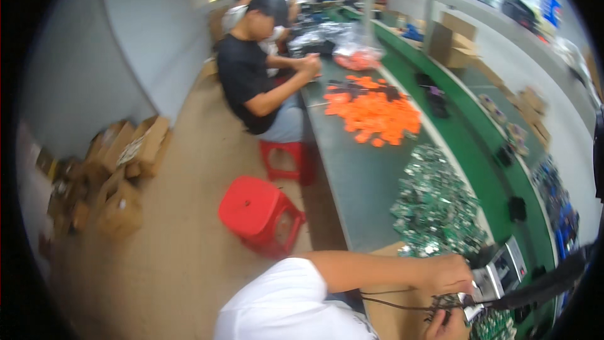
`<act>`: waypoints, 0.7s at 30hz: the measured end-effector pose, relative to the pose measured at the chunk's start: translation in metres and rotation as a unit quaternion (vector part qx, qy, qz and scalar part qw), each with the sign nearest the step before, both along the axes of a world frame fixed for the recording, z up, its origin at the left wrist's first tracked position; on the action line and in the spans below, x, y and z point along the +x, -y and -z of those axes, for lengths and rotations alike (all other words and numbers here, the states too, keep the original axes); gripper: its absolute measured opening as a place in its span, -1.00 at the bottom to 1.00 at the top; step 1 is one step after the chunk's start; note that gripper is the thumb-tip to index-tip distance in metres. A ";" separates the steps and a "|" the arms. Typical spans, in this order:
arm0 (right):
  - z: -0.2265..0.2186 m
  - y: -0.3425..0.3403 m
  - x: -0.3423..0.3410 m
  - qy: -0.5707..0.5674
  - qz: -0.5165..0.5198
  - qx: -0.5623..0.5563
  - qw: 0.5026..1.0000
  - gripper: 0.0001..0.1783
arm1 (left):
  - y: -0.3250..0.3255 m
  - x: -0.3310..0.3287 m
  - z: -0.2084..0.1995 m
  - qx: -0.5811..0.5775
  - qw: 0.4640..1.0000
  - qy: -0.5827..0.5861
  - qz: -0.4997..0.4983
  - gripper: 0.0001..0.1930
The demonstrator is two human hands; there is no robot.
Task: Assembling small electronic devices by placing circuit boards into plastic housings and using an electric screwdriver to fasten them.
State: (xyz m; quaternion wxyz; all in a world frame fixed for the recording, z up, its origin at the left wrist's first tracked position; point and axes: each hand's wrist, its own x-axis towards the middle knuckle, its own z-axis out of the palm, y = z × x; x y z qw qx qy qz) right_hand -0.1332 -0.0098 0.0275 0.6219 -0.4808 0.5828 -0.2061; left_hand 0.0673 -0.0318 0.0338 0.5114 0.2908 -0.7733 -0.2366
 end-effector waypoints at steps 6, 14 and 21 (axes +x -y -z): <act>0.000 0.006 0.038 -0.169 -0.114 -0.585 0.785 -0.69 | 0.039 0.028 -0.001 0.061 0.998 0.011 0.029 -0.57; -0.025 0.014 0.040 0.015 -0.065 -0.406 0.911 -0.70 | 0.068 0.068 -0.018 0.040 0.927 0.258 -0.270 -0.60; -0.006 0.026 0.046 -0.083 -0.054 -0.431 0.897 -0.84 | -0.002 0.017 -0.016 0.069 0.967 0.106 -0.219 -0.64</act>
